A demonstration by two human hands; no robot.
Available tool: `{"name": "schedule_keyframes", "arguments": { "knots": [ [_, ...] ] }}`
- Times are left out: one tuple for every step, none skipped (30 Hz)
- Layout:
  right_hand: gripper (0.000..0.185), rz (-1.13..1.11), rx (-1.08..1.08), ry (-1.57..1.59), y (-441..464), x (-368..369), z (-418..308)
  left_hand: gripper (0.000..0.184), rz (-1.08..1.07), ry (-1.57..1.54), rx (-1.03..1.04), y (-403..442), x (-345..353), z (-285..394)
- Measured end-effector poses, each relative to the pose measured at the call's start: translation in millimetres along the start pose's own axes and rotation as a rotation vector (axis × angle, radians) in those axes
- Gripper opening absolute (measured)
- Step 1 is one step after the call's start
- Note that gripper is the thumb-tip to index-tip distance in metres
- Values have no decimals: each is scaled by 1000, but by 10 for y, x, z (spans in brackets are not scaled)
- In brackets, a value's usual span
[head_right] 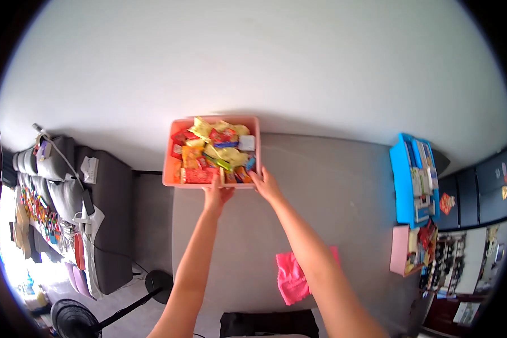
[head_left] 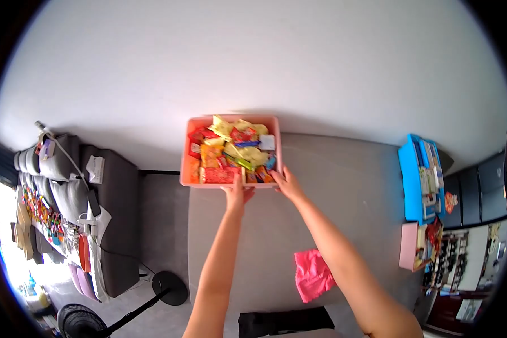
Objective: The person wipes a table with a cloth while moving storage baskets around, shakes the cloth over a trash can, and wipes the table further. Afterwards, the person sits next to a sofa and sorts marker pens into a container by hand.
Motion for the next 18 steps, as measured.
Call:
{"name": "schedule_keyframes", "arguments": {
  "knots": [
    [49,68,-71,26,-81,-18,60,105,-16,-53,-19,-112,60,19],
    [49,137,-146,51,-159,-34,111,101,-11,10,19,-185,13,-70],
    [51,207,-222,76,-276,-107,172,97,-9,75,59,-308,-26,-216],
    [42,213,-163,128,-545,-179,217,86,13,184,88,-515,65,-400],
    [40,270,-178,175,-762,-252,358,81,-120,424,263,-652,75,-759],
    [38,326,-189,222,-1009,-324,512,68,-235,192,367,-903,204,-1254],
    [36,380,-199,266,-1254,-414,667,61,-431,690,397,-1261,444,-1501],
    [31,427,-147,259,-1501,-538,799,55,-630,1185,416,-1621,748,-1721],
    [31,457,-117,261,-1719,-647,934,47,-822,1167,471,-1932,1088,-1848],
    [31,486,-94,263,-1900,-783,1062,59,-1030,1312,343,-2093,1258,-2176],
    [32,511,-74,264,-2049,-908,1185,62,-1054,1521,291,-2162,1330,-2384],
    [29,537,-53,256,-2198,-1061,1254,65,-1071,1729,235,-2266,1525,-2437],
    [28,555,-54,220,-2312,-1207,1332,69,-1077,1936,175,-2323,1656,-2539],
    [26,570,-58,185,-2406,-1355,1391,80,-1077,2062,89,-2239,1614,-2776],
    [25,585,-62,154,-2488,-1488,1450,79,-995,2085,69,-2203,1693,-2806],
    [24,605,-92,101,-2561,-1638,1480,79,-914,2109,48,-2134,1788,-2793],
    [23,628,-123,51,-2634,-1807,1510,79,-834,2136,29,-2038,1871,-2781],
    [23,655,-156,1,-2707,-1964,1517,78,-728,2140,32,-1876,1930,-2779]
  ]
}}
Point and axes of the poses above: each hand's wrist, its own y-axis towards the middle knuckle, its own x-axis out of the palm, z = x × y, the point moved 6 cm from there along y, towards the middle knuckle, and after that the axes turned 15 degrees about -z, right-handed, at the moved point
